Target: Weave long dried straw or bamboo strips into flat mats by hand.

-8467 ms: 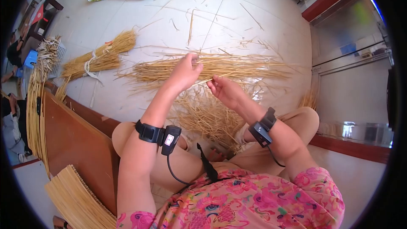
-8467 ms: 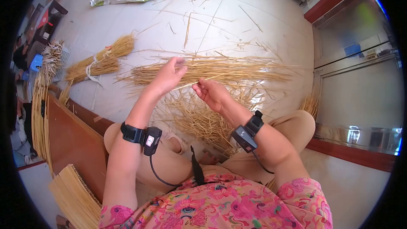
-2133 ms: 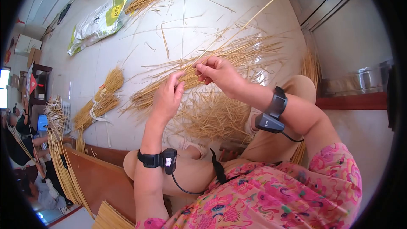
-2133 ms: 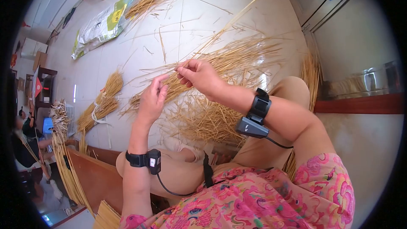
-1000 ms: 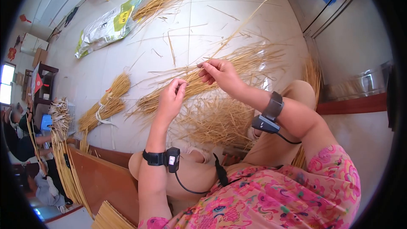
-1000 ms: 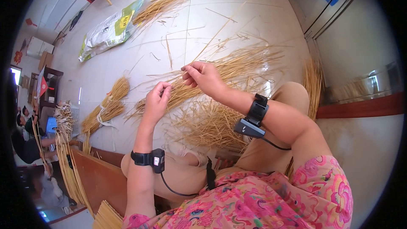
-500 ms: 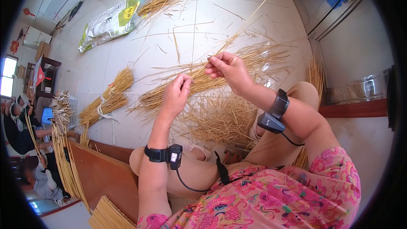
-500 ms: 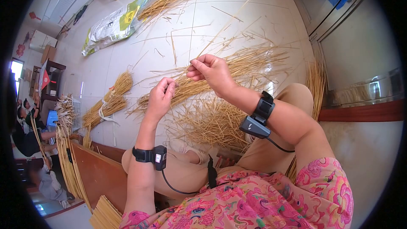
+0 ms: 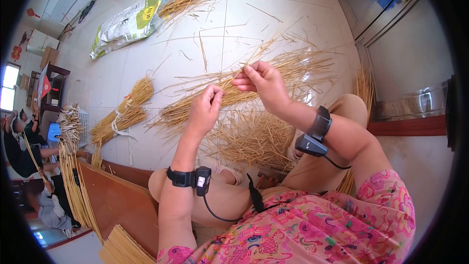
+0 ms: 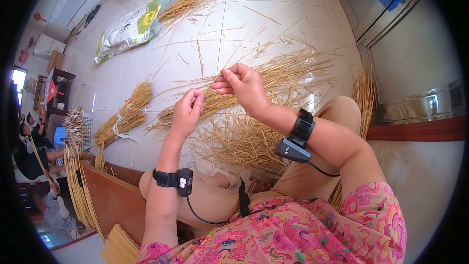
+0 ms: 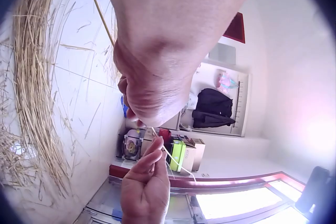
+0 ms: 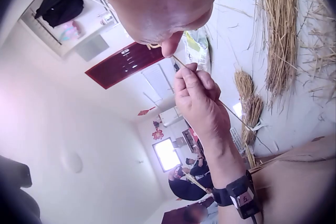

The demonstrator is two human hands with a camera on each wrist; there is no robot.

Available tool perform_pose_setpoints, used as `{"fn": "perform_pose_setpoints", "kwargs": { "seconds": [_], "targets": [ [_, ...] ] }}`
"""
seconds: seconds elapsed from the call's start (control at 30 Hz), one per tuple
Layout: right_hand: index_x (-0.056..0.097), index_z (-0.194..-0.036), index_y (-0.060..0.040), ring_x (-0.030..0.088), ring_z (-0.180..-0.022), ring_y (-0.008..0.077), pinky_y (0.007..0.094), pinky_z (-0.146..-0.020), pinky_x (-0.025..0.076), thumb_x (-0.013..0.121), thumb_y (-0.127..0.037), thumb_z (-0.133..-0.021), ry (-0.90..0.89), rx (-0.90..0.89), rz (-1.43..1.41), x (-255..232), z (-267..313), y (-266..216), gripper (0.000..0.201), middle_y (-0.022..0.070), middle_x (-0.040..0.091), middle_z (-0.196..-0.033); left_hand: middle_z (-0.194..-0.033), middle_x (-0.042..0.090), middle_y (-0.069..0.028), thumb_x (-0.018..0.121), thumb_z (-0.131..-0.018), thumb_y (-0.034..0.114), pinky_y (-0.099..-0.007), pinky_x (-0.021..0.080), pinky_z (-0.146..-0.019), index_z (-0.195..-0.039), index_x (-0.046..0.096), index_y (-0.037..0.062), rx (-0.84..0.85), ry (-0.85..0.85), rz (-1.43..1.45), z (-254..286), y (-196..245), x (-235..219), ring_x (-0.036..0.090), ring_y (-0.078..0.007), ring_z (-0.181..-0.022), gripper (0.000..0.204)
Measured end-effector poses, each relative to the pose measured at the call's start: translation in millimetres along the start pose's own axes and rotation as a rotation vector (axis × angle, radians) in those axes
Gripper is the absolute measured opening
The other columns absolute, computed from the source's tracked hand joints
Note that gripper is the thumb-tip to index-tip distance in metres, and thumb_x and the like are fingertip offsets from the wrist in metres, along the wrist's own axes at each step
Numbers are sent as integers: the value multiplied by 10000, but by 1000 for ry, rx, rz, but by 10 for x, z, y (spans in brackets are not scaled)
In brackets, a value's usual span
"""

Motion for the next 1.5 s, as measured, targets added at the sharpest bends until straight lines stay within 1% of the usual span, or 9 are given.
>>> {"fn": "perform_pose_setpoints", "kwargs": {
  "seconds": [0.4, 0.57, 0.67, 0.77, 0.87, 0.97, 1.07, 1.33, 1.5],
  "targets": [
    [502, -892, 16, 652, -752, 160, 258, -623, 538, 435, -83, -942, -336, 63, 366, 124, 118, 292, 128, 113, 635, -844, -606, 546, -79, 512, -910, 120, -295, 409, -502, -901, 546, 35, 45, 131, 4, 0, 90, -55, 507, -159, -510, 92],
    [604, -890, -39, 637, -731, 305, 368, -657, 515, 596, -118, -783, -772, -108, 1211, 191, 390, 433, 134, 151, 644, -841, -567, 523, -54, 504, -920, 118, -271, 401, -484, -899, 541, 40, 50, 203, -5, -21, 94, -138, 493, -120, -489, 89],
    [622, -1015, -77, 654, -756, 280, 354, -663, 521, 571, -162, -828, -995, -132, 1528, -31, 460, 739, 212, 115, 670, -865, -557, 520, -51, 505, -920, 118, -270, 401, -483, -895, 543, 40, 55, 221, -39, -17, 110, -179, 498, -117, -490, 91],
    [610, -1112, -112, 640, -716, 275, 340, -661, 517, 608, -183, -808, -899, -108, 1594, -69, 384, 682, 312, 94, 671, -880, -559, 520, -53, 511, -916, 122, -273, 402, -486, -889, 550, 40, 42, 195, -49, -18, 83, -168, 500, -124, -492, 95],
    [593, -1101, -41, 645, -714, 263, 335, -648, 519, 638, -179, -827, -586, -29, 1184, 109, 170, 320, 310, 108, 667, -879, -561, 521, -53, 518, -911, 125, -277, 405, -494, -883, 559, 41, 30, 121, -11, -22, 73, -115, 501, -134, -496, 97],
    [576, -1023, 9, 620, -666, 148, 264, -606, 504, 594, -166, -882, -380, 73, 396, 95, 16, 243, 225, 81, 656, -827, -595, 536, -53, 525, -907, 127, -278, 408, -510, -907, 559, 41, 38, 23, -17, -4, 62, -42, 510, -134, -523, 93],
    [560, -946, -10, 592, -681, 84, 225, -607, 494, 529, -162, -933, -247, 68, 299, 30, -28, 174, 156, 43, 626, -797, -657, 564, -53, 529, -902, 118, -272, 420, -536, -945, 545, 29, 30, 1, 38, 11, 105, -12, 525, -125, -568, 100],
    [540, -887, -37, 547, -662, 88, 213, -573, 440, 487, -211, -953, 220, -136, 289, -419, -277, -306, 193, 39, 607, -840, -732, 573, -26, 497, -909, 92, -224, 433, -617, -991, 520, 6, -67, -62, 27, -2, -114, -263, 522, -72, -660, 121],
    [565, -997, -1, 546, -658, 82, 218, -593, 458, 503, -168, -945, -4, -14, 299, -211, -172, -183, 186, 46, 604, -817, -699, 567, -11, 500, -909, 90, -215, 431, -604, -973, 533, 8, -43, -79, 48, -1, -150, -155, 520, -64, -652, 109]
  ]
}}
Point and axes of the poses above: each hand's wrist, its own z-axis away from the middle knuckle, its own x-axis out of the palm, y = z × x, the point moved 5 cm from there along -z, towards the middle knuckle
